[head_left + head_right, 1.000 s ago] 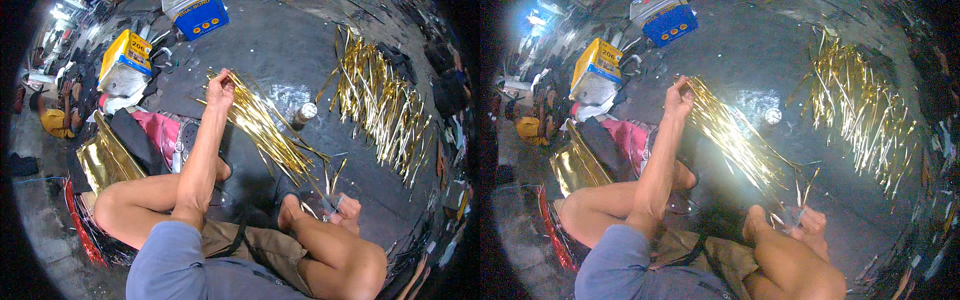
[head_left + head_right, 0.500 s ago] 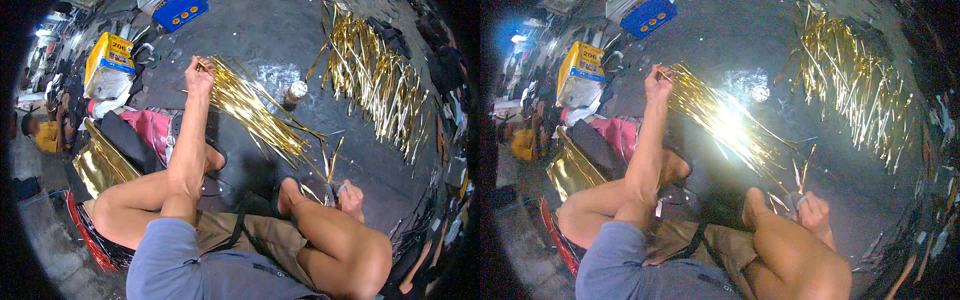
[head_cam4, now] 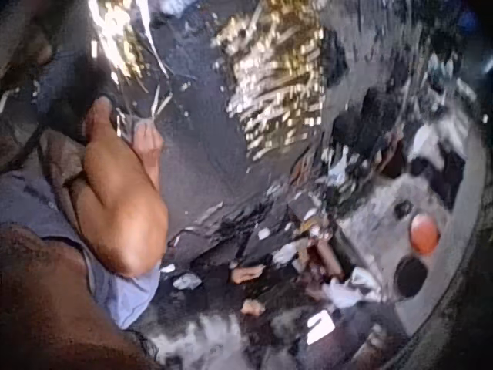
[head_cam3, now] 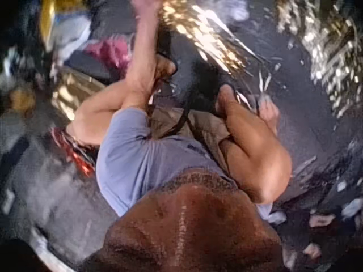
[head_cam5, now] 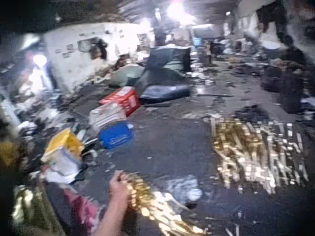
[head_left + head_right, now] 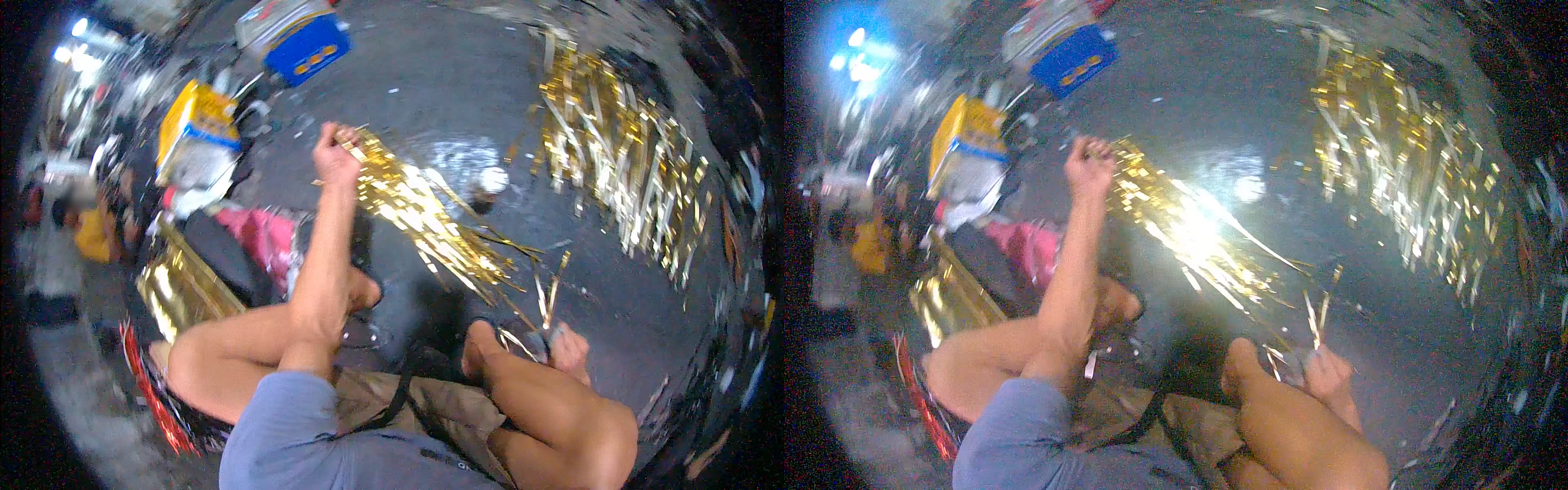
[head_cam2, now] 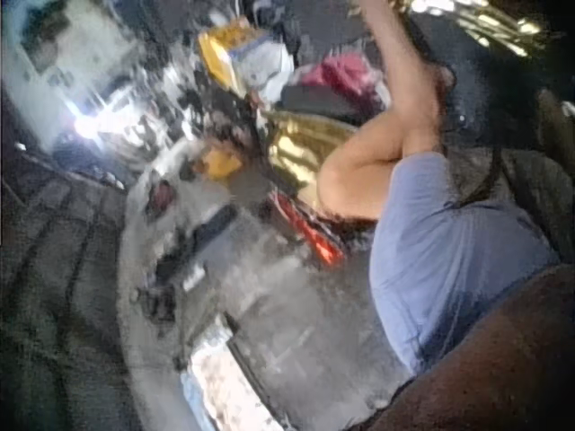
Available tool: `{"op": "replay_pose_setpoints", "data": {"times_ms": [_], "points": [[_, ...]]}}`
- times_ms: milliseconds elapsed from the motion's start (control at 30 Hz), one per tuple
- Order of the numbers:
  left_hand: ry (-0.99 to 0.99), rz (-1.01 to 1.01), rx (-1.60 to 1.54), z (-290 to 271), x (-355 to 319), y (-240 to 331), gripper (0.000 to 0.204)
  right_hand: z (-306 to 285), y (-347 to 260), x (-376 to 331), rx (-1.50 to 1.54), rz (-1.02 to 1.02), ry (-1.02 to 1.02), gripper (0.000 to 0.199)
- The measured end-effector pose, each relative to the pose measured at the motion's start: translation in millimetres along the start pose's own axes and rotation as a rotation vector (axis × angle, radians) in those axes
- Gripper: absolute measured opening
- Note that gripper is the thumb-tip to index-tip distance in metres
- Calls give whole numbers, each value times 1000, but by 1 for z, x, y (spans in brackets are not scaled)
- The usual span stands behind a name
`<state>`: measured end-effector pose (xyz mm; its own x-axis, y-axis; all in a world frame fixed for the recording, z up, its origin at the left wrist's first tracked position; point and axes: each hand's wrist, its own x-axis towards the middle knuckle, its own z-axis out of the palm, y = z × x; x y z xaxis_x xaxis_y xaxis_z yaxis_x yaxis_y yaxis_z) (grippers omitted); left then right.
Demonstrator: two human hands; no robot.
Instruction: The person sits on the floor and repeatedly picks up thin gold strips, attaches a small gray component to one end, and places the finished piece aside. The process is repeated continuously with the same materials.
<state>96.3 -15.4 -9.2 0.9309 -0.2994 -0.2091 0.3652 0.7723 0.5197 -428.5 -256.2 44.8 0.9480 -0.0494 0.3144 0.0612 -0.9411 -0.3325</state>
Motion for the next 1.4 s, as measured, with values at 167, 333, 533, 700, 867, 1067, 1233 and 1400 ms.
{"op": "replay_pose_setpoints", "data": {"times_ms": [167, 333, 533, 700, 867, 1067, 1233, 1400], "points": [[321, 416, 1514, 25, 16, -29, 21, 38, -2, 24, 205, 293, -146, 39], [-569, 548, 1517, 157, 14, -181, 23, 36, -2, 24, 257, 556, -174, 42], [-1360, 424, 2068, 207, 12, -367, 20, 13, 10, 40, 324, 759, -59, 29], [-1501, 526, 2086, 192, 10, -402, 14, 12, 34, 27, 244, 729, 113, 25], [-1233, 417, 1387, 241, -132, -320, 24, -40, 57, 59, 176, 953, 515, 48], [-689, -424, 658, 247, -256, -241, 35, -95, 32, 94, 694, 810, 497, 61], [-415, -416, 600, 206, -269, -220, 19, -82, 7, 108, 572, 798, 332, 46], [-274, -425, 585, 187, -274, -201, 25, -72, -10, 121, 367, 649, 239, 36]]}}
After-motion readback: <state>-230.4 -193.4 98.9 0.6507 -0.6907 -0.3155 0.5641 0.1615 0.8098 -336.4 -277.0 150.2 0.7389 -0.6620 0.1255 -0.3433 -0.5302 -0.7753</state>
